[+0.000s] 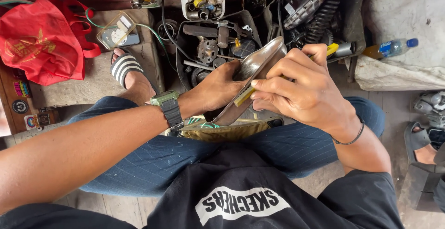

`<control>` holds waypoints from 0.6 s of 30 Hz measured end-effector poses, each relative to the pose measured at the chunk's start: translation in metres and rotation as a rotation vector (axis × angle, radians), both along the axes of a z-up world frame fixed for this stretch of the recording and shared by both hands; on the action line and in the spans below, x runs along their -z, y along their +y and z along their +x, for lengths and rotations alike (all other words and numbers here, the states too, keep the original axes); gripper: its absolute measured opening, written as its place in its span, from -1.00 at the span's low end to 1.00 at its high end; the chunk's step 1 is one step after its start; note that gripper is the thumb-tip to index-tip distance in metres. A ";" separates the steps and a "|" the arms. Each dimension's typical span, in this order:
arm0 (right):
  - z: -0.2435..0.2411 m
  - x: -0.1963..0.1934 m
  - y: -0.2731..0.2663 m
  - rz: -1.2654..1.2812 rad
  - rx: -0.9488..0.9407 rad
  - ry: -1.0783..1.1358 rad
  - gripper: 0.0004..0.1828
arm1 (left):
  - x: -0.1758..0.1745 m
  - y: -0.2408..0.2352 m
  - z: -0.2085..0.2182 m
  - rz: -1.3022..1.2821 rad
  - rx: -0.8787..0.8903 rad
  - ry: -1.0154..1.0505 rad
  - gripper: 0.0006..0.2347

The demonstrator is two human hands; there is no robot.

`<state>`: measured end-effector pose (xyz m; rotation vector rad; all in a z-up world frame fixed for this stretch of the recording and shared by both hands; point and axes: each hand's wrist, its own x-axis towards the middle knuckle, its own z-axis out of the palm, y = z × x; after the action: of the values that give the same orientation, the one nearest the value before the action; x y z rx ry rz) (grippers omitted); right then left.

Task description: A person cleans a motorcycle clutch cover using a small brush to scrub away dirt and grime.

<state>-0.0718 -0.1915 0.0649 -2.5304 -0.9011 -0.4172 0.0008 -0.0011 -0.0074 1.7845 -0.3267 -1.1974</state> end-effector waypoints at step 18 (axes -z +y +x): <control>-0.011 -0.027 0.002 -0.007 -0.044 -0.090 -0.85 | -0.035 0.001 -0.028 -0.144 -0.197 0.122 -0.75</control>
<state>-0.0833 -0.1898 0.0919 -2.5105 -0.9913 -0.5190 -0.0273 0.0004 0.0271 1.5736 -0.1578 -1.1084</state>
